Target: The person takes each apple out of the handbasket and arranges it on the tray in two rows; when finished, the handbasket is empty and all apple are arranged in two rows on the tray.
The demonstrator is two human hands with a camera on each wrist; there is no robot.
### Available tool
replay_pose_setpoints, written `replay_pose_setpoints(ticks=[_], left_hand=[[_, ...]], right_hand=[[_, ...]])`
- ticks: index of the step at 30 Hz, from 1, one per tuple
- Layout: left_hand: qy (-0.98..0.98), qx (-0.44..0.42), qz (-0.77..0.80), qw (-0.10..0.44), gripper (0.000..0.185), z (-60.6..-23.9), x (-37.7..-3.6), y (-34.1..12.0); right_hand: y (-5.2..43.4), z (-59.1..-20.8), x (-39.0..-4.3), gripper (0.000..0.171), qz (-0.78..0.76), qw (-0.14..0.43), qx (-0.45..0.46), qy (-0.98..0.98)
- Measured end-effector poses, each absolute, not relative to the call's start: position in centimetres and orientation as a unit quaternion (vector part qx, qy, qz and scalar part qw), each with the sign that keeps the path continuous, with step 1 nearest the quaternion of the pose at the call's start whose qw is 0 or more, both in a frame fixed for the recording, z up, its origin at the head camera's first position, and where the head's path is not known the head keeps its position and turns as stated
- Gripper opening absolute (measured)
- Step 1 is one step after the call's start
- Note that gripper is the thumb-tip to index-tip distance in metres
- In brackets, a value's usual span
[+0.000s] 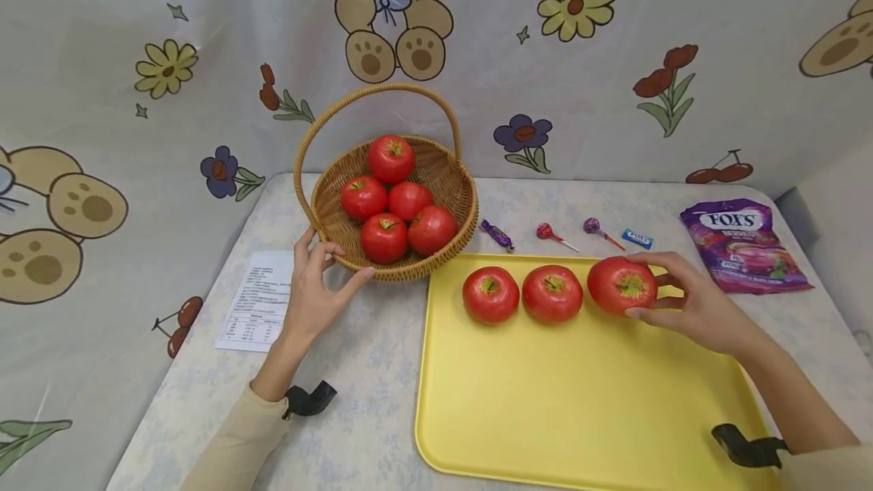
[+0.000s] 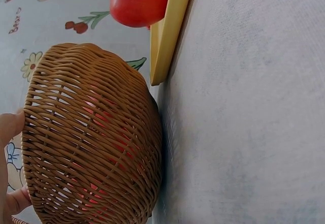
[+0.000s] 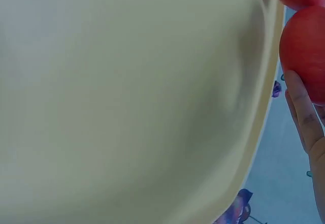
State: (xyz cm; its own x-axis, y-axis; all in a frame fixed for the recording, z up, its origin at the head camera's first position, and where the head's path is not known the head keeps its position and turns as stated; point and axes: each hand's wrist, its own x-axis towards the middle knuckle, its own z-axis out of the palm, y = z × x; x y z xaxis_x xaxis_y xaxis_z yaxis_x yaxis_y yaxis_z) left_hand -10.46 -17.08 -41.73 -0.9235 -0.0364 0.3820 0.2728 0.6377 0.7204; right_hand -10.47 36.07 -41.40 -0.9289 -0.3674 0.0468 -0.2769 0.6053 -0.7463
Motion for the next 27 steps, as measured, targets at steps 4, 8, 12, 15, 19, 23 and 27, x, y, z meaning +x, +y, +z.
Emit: replay_pose_setpoints(ticks=[4, 8, 12, 15, 19, 23, 27], left_hand=[[-0.887, -0.065, -0.419, 0.184, 0.049, -41.7, -10.5, -17.1], [-0.887, -0.062, -0.418, 0.186, 0.049, -41.7, -10.6, -17.1], [-0.888, -0.059, -0.418, 0.183, 0.049, -41.8, -10.5, -17.1], [-0.888, -0.060, -0.418, 0.184, 0.050, -41.8, -10.5, -17.1], [-0.887, -0.064, -0.418, 0.188, 0.050, -41.7, -10.5, -17.2], [-0.886, -0.063, -0.421, 0.186, 0.050, -41.8, -10.5, -17.2], [-0.887, -0.061, -0.420, 0.182, 0.050, -41.8, -10.6, -17.2]], right_hand=[[36.4, -42.1, -10.2, 0.078, -0.418, 0.071, -0.188, 0.886], [36.3, -42.5, -10.0, 0.075, -0.427, 0.090, -0.205, 0.876], [36.2, -42.6, -9.8, 0.073, -0.428, 0.101, -0.204, 0.875], [36.2, -42.6, -9.7, 0.073, -0.424, 0.105, -0.202, 0.877], [36.2, -42.6, -9.8, 0.071, -0.411, 0.109, -0.205, 0.881], [36.1, -42.6, -9.8, 0.069, -0.395, 0.116, -0.201, 0.889], [36.0, -42.6, -9.9, 0.068, -0.384, 0.125, -0.195, 0.894]])
